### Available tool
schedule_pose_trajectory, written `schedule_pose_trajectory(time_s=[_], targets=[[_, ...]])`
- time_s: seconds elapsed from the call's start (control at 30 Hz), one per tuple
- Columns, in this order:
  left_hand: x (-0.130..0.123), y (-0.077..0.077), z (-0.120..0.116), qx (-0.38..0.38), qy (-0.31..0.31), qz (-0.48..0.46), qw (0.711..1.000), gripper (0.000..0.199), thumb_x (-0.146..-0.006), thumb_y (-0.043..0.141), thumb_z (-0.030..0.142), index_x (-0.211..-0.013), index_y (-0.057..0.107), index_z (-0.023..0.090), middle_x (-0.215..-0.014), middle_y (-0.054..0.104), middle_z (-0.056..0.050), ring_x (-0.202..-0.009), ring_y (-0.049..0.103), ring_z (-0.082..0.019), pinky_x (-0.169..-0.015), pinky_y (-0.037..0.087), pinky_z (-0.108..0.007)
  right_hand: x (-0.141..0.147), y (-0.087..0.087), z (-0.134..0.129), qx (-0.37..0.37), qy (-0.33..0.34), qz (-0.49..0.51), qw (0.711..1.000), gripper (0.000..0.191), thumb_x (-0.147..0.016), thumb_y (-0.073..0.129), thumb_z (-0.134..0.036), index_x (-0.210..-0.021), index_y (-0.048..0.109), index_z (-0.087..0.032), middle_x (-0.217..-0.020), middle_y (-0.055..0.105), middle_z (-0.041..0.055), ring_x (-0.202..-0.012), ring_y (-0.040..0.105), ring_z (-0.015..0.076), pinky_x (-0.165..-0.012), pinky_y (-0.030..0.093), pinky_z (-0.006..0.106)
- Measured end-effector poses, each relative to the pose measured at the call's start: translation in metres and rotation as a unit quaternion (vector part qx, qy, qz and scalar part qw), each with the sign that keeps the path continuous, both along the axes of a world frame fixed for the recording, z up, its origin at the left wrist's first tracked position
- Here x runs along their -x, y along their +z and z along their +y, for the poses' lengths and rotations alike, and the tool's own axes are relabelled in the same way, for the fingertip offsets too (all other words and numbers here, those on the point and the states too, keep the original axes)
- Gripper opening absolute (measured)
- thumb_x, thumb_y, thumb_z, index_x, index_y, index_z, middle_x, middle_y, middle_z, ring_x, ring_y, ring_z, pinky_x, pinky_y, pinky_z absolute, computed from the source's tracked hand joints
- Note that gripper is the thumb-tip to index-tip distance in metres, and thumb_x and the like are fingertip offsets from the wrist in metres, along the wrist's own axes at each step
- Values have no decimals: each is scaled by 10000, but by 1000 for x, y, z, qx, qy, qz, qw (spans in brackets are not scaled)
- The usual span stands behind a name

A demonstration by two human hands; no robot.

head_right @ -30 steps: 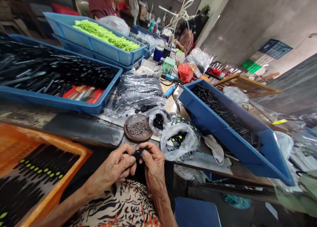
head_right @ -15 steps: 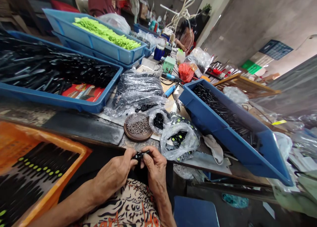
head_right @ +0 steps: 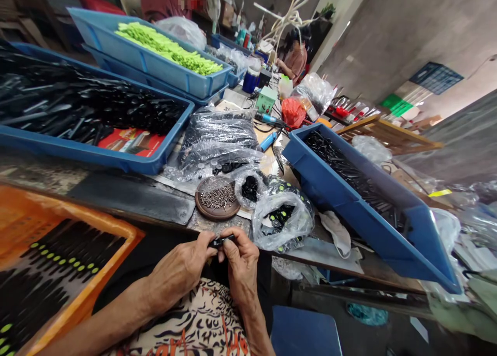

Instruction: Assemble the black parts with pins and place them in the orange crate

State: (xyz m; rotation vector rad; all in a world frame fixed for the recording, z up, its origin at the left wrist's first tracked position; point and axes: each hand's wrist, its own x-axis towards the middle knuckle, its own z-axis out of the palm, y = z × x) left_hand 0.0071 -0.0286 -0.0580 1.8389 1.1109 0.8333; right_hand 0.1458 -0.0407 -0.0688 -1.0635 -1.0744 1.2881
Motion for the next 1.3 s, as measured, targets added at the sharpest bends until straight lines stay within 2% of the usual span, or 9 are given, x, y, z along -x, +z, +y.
schedule_pose_trajectory(time_s=[0.07, 0.13, 0.2, 0.27, 0.37, 0.43, 0.57, 1.3], targets=[[0, 4, 2, 41, -12, -54, 998, 86, -822, 426, 130, -854, 456, 203, -661, 580, -31, -570, 539, -167, -533, 346, -261, 2, 1, 2, -1, -3, 7, 1000, 141, -828, 562, -307, -902, 590, -190, -564, 456, -30, -519, 385, 109, -513, 295, 232], [0, 9, 4, 129, -28, -124, 983, 40, -848, 398, 183, -848, 428, 209, -603, 531, 12, -502, 467, -126, -488, 328, -234, 3, 3, 3, 8, -4, 32, 999, 135, -809, 576, -305, -867, 600, -185, -590, 477, -23, -512, 385, 104, -498, 292, 229], [1, 15, 5, 253, -44, -190, 948, 38, -860, 395, 249, -853, 403, 213, -564, 482, 46, -444, 373, -91, -427, 282, -201, 4, 5, 5, 27, -7, 69, 997, 135, -781, 593, -303, -832, 604, -178, -628, 508, -12, -498, 383, 94, -482, 292, 223], [2, 18, 5, 357, -74, -254, 896, 93, -844, 442, 278, -885, 392, 211, -592, 476, 56, -433, 307, -61, -404, 227, -172, 5, 6, 7, 45, -17, 86, 995, 132, -761, 602, -295, -790, 602, -167, -605, 499, -16, -472, 363, 81, -457, 274, 211], [4, 18, 4, 419, -116, -338, 835, 156, -821, 509, 267, -899, 395, 195, -649, 470, 45, -466, 274, -37, -422, 184, -160, 3, 4, 8, 60, -26, 82, 994, 126, -756, 594, -280, -738, 592, -156, -525, 419, -41, -440, 325, 70, -427, 232, 198], [3, 17, 3, 433, -123, -365, 815, 156, -824, 518, 264, -882, 396, 185, -652, 465, 38, -476, 267, -34, -426, 166, -167, 1, 3, 9, 61, -20, 80, 995, 131, -754, 587, -278, -720, 585, -152, -524, 407, -43, -435, 313, 65, -419, 220, 194], [0, 16, 3, 452, -117, -371, 803, 155, -829, 518, 258, -851, 384, 183, -642, 464, 33, -471, 256, -31, -422, 142, -180, -2, 2, 8, 65, -9, 81, 995, 131, -758, 579, -270, -712, 578, -148, -539, 414, -40, -437, 309, 60, -413, 219, 189], [-8, 17, 4, 463, -78, -383, 795, 205, -769, 567, 237, -783, 370, 186, -635, 497, 14, -448, 262, -16, -403, 123, -162, -1, 3, 6, 49, 5, 77, 996, 136, -801, 563, -244, -719, 558, -135, -548, 469, -33, -399, 411, 44, -388, 277, 151]])
